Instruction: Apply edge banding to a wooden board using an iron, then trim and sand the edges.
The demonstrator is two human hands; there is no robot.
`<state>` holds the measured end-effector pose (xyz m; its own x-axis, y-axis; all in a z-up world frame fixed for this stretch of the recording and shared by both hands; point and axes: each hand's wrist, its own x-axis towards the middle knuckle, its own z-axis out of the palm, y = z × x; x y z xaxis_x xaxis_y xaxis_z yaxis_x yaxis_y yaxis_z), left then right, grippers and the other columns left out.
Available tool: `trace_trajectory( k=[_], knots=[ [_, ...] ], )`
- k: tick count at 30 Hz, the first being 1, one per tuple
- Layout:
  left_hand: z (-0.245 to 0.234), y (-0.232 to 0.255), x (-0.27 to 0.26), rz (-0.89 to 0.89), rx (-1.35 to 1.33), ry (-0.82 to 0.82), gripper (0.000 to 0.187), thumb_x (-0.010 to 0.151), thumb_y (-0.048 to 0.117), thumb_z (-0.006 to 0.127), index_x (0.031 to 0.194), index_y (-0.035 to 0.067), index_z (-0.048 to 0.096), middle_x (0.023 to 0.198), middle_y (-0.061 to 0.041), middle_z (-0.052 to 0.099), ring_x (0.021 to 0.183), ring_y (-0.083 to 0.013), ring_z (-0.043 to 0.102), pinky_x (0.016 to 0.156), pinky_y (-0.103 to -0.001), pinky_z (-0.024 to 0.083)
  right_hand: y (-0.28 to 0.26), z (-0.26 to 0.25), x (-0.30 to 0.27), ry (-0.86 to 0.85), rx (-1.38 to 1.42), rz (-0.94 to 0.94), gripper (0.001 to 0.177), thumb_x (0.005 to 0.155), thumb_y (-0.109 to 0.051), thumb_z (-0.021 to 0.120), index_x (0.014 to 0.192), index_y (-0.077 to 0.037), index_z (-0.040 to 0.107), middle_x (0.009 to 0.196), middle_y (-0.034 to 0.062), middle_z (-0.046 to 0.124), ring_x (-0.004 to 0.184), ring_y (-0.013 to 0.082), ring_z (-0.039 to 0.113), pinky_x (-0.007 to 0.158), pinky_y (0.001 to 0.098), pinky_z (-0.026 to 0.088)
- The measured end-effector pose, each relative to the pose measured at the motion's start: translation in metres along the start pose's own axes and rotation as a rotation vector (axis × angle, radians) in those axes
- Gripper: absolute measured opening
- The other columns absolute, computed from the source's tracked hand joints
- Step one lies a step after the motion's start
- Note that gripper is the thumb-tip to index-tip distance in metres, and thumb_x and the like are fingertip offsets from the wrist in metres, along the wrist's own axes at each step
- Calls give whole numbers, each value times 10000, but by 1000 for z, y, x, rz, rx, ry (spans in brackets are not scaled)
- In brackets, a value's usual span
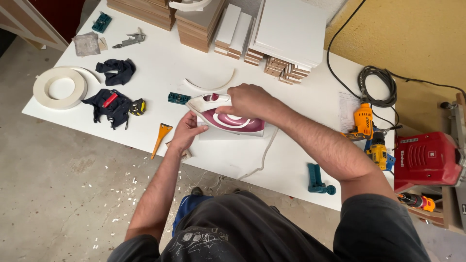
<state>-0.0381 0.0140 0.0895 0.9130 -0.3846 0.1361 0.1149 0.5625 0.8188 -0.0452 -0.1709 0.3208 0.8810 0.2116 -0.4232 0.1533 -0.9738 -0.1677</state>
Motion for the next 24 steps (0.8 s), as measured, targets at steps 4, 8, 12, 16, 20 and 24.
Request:
trace_trajectory(
  k=[4,8,12,16,20,24],
  knots=[
    [-40,-42,8,-16,118,28,361,781,-72,831,1070,64,663,947,27,699,908,-69,673,849,-221,551,21,-4,-18,20,17,8,731,957,-631,551,1161,61,675,1018,321,710,1022,528,691,860,621,558],
    [-36,-41,7,3,252,-2,318,752,-42,879,994,58,698,983,-18,717,1017,-106,647,949,-271,514,33,-7,-34,8,46,11,682,949,-591,573,1154,51,682,996,296,718,1016,502,702,856,585,569],
    [-27,-38,18,16,387,-24,307,699,-21,922,922,28,716,1054,-124,731,1072,-214,659,967,-342,493,51,-7,-48,9,47,-3,657,949,-568,579,1145,49,686,987,288,722,1008,487,710,852,569,576],
    [1,-19,16,-2,443,-4,335,664,4,948,895,13,706,1113,-165,723,1106,-257,660,988,-369,473,74,-4,-60,24,43,2,656,946,-573,575,1138,44,693,973,283,725,995,480,717,844,562,580],
    [13,-7,13,-96,562,48,373,628,46,975,914,-1,739,1109,-150,736,1069,-258,675,961,-362,494,94,-1,-68,17,23,18,650,954,-581,564,1159,21,696,983,261,729,1004,459,721,861,559,580],
    [13,-9,10,-150,579,103,408,619,61,977,970,17,774,1092,-100,749,1026,-192,676,923,-314,522,121,-2,-80,-12,-13,52,650,955,-563,567,1191,32,682,1041,296,718,1052,493,698,900,587,559]
  ],
)
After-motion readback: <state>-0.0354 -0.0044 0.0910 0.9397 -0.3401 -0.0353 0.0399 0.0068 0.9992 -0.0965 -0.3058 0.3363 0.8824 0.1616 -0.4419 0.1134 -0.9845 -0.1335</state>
